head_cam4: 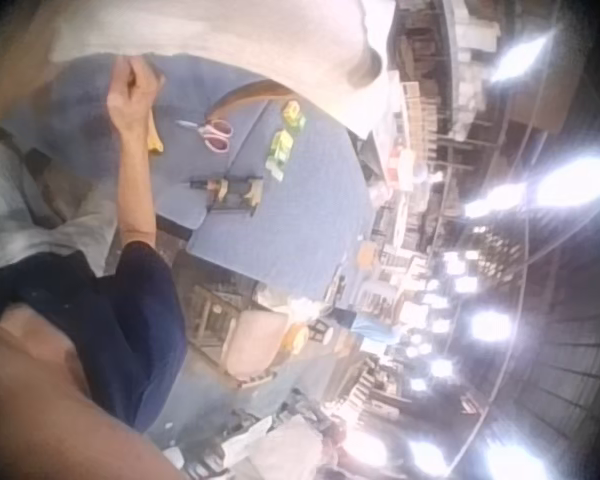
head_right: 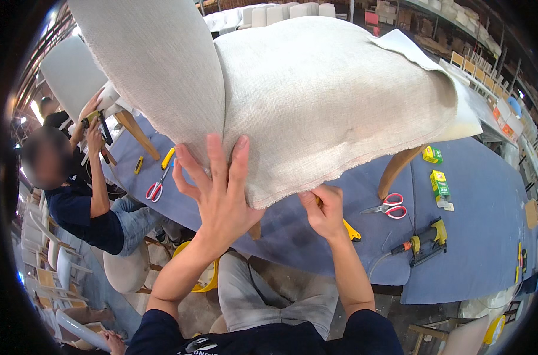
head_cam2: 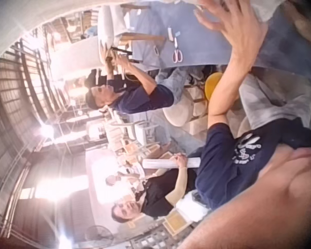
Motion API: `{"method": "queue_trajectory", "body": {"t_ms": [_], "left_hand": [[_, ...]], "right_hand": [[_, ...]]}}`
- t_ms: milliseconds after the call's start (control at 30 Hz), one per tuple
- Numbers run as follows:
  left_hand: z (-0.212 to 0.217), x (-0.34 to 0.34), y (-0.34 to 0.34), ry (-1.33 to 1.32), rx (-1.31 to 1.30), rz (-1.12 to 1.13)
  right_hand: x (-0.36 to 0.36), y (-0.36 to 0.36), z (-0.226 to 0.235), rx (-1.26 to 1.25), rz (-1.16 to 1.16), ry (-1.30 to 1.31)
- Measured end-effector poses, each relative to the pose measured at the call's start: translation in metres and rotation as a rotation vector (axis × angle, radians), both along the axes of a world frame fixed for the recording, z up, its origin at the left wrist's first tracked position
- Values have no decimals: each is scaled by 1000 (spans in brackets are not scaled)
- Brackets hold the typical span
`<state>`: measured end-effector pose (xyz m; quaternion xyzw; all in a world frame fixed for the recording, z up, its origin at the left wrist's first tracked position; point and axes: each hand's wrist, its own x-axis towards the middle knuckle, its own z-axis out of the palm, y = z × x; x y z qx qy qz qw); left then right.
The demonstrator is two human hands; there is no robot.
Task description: The person upholsters a wooden chair by stretching and securing a white fabric cover over the seat and backrest. They use a staple gun to attach the fabric to the underside of the chair frame, a utility knife to trim excess material, and scissors to refine the edges. The process involves repeated folding, pulling, and stapling to ensure a tight fit.
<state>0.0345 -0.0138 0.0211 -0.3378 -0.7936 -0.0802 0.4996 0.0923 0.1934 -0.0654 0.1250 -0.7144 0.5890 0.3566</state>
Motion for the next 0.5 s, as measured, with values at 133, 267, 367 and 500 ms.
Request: {"method": "queue_trajectory", "body": {"t_ms": [133, 267, 367, 500], "left_hand": [[5, -1, 1, 17, 53, -55], [-1, -2, 6, -58, 143, -75], [3, 1, 5, -66, 120, -60], [1, -3, 4, -34, 106, -54]], "right_hand": [[2, -1, 2, 21, -9, -5], [-7, 5, -6, 50, 33, 44], [-8, 12, -17, 87, 2, 42], [-14, 19, -21, 138, -14, 37]]}}
